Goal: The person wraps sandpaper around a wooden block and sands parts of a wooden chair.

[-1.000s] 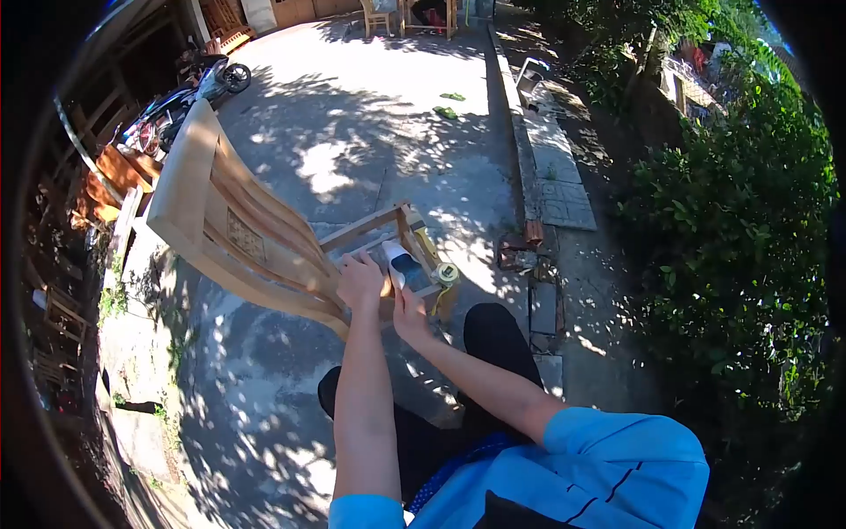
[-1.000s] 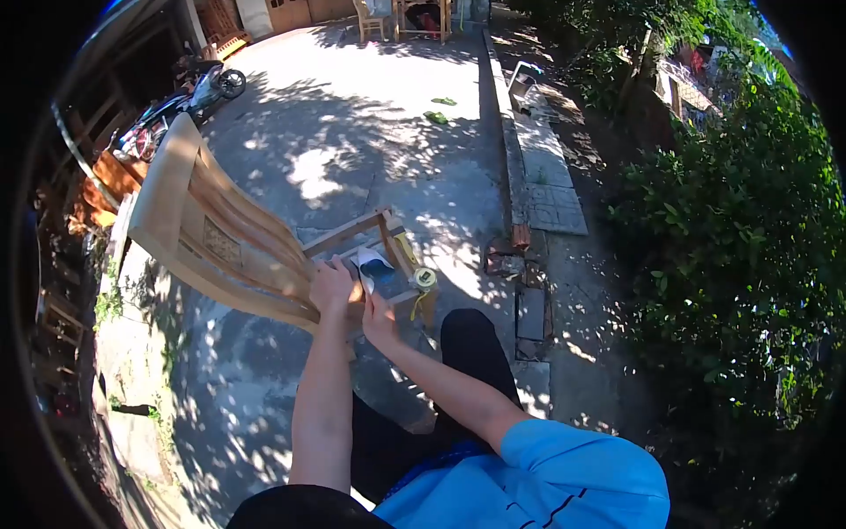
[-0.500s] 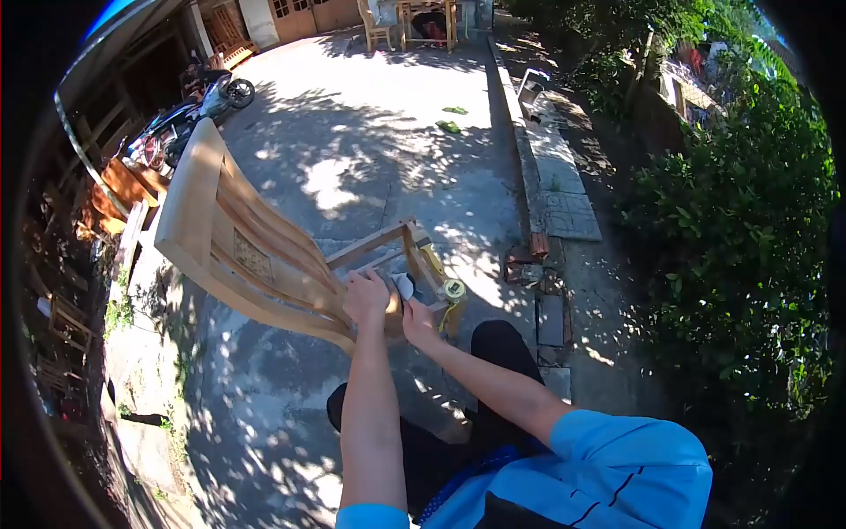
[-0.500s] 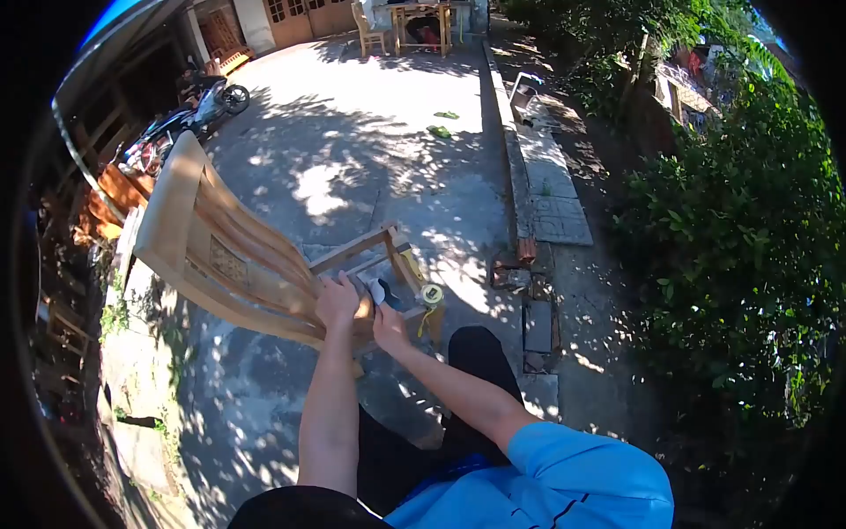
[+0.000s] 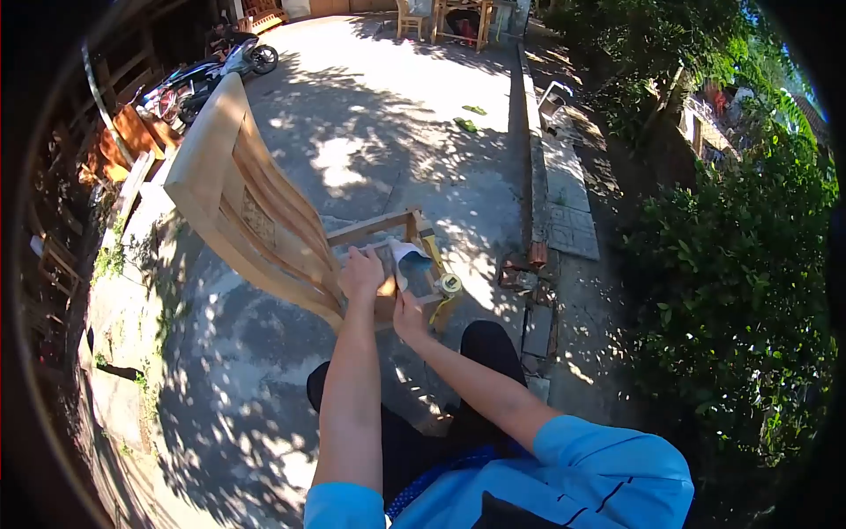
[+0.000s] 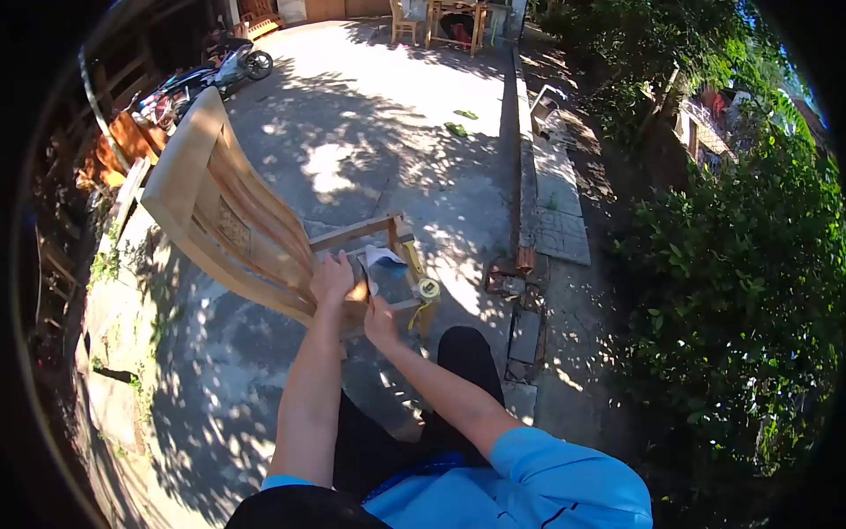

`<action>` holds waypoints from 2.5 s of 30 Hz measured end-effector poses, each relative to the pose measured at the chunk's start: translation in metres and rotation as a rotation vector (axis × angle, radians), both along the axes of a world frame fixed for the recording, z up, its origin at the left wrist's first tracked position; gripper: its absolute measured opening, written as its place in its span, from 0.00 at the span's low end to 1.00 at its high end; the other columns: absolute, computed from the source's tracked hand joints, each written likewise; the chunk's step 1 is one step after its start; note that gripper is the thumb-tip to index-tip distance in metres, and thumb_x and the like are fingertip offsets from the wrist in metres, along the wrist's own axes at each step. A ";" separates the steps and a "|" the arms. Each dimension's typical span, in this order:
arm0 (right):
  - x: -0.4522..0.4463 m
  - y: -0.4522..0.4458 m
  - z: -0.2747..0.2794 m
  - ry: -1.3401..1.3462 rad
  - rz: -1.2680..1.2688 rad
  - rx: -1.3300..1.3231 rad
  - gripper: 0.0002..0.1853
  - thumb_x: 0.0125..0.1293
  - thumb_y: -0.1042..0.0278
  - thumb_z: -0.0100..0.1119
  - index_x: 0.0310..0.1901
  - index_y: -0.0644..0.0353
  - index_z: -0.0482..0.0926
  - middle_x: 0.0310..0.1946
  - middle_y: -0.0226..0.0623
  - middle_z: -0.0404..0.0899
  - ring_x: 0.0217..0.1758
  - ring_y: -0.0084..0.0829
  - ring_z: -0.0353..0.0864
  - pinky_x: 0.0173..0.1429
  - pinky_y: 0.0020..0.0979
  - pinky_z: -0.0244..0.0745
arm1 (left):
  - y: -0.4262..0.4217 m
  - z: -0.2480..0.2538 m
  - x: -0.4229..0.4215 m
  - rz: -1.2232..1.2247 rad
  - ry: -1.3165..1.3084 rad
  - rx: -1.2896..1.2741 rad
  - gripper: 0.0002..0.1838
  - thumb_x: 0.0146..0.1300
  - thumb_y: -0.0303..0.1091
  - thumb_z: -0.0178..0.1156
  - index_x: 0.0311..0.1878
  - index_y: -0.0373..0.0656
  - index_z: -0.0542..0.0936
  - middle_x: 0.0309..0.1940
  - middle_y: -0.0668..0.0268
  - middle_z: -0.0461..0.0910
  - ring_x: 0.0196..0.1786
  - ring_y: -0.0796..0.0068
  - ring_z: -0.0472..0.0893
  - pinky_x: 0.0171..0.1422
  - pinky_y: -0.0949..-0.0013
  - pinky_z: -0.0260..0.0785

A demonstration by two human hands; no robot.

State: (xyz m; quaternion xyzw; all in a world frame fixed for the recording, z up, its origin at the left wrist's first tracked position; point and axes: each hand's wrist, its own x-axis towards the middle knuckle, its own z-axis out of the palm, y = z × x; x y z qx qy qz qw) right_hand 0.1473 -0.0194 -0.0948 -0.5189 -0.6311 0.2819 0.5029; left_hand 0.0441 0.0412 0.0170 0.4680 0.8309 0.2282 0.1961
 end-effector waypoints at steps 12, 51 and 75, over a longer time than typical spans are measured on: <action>0.007 0.027 0.005 -0.094 0.135 0.033 0.10 0.76 0.70 0.49 0.37 0.67 0.72 0.32 0.61 0.77 0.41 0.66 0.77 0.40 0.56 0.67 | 0.002 -0.019 -0.037 0.136 -0.176 0.028 0.36 0.75 0.65 0.40 0.71 0.44 0.69 0.68 0.45 0.75 0.69 0.44 0.75 0.71 0.45 0.67; 0.022 0.000 0.037 -0.106 0.286 0.075 0.21 0.73 0.76 0.48 0.65 0.63 0.71 0.43 0.65 0.80 0.50 0.67 0.78 0.48 0.57 0.74 | -0.019 -0.003 -0.022 0.197 -0.135 0.062 0.29 0.77 0.61 0.40 0.62 0.48 0.74 0.61 0.53 0.80 0.64 0.47 0.79 0.65 0.44 0.71; 0.026 0.023 -0.003 -0.214 0.249 -0.039 0.10 0.77 0.68 0.48 0.45 0.68 0.75 0.33 0.64 0.78 0.43 0.67 0.77 0.40 0.54 0.68 | -0.029 -0.010 -0.019 0.200 -0.100 0.114 0.29 0.77 0.61 0.39 0.66 0.50 0.70 0.62 0.49 0.78 0.62 0.44 0.80 0.64 0.45 0.72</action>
